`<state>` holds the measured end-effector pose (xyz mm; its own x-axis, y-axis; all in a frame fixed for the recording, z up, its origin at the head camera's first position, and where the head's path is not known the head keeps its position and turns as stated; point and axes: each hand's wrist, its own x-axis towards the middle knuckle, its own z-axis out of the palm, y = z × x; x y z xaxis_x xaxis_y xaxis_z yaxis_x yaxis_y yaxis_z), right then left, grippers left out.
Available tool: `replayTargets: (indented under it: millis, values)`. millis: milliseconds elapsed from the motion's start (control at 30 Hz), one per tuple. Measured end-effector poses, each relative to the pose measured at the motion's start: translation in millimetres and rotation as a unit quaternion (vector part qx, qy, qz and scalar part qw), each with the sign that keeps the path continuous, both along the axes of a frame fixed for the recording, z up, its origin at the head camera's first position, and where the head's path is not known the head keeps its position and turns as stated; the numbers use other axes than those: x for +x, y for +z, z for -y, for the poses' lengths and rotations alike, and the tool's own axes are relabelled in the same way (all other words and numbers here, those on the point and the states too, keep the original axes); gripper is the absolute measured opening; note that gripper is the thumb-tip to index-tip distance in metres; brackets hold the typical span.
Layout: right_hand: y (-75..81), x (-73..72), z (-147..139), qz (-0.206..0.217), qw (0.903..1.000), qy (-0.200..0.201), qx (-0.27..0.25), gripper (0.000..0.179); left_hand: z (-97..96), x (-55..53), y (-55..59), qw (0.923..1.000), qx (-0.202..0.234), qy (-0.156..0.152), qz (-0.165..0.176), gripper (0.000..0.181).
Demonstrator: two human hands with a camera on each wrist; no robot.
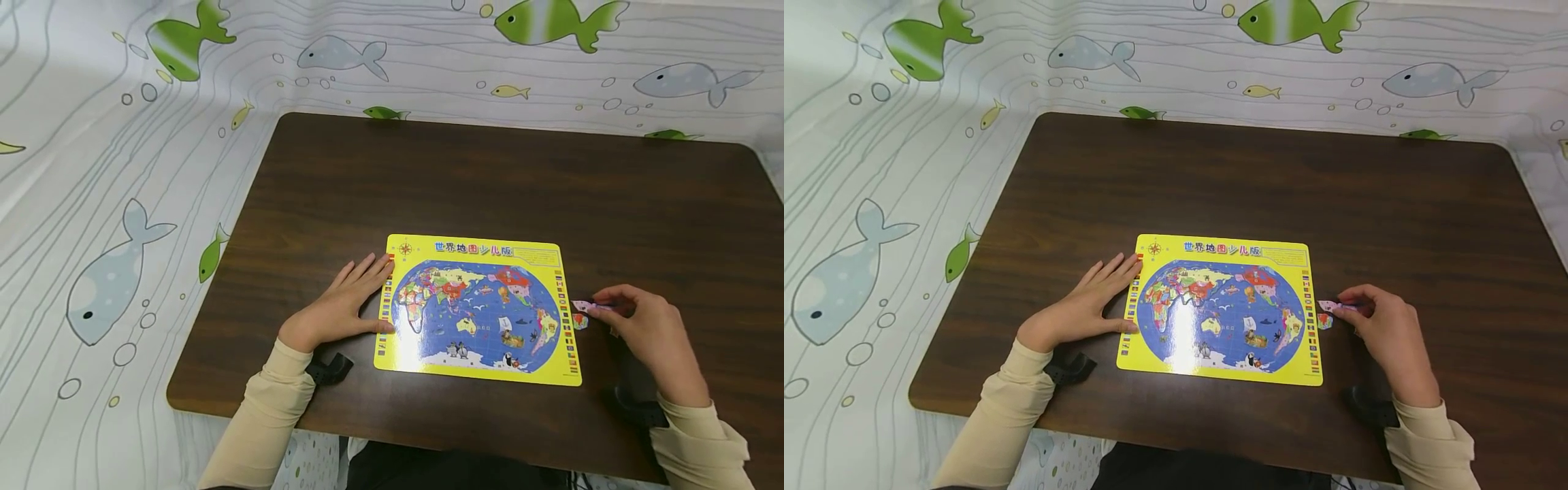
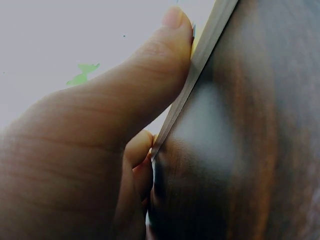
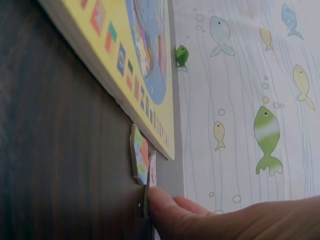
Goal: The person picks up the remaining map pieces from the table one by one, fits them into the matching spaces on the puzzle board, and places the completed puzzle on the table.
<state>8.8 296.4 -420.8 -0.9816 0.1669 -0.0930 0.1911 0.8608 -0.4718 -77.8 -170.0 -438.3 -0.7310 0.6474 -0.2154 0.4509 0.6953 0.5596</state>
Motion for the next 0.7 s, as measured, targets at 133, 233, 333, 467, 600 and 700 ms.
replayTargets:
  millis: [133,233,333,467,600,700]
  values:
    - [-0.5,0.5,1.7,-0.004,1.0000,-0.005,0.004,0.030,0.5,0.3,-1.7,1.0000,0.005,-0.003,-0.003,0.109]
    - [-1.5,1.1,2.3,-0.013,0.9999,-0.007,0.003,0.029,0.5,0.2,-1.9,1.0000,0.005,-0.001,-0.002,0.109]
    - [-2.8,1.7,2.3,-0.029,0.9996,-0.004,0.002,0.028,0.4,-0.1,-2.0,1.0000,0.000,0.002,0.002,0.110]
    - [-4.2,2.8,1.8,-0.045,0.9990,0.002,-0.004,0.028,0.7,-0.4,-2.8,1.0000,-0.003,0.002,0.003,0.110]
    - [-5.1,4.3,1.8,-0.053,0.9985,0.005,-0.012,0.029,0.5,-0.6,-3.0,1.0000,-0.004,0.001,0.002,0.110]
    - [-5.7,4.5,2.2,-0.059,0.9981,0.007,-0.015,0.029,0.0,-0.2,-1.9,1.0000,0.001,0.000,-0.002,0.109]
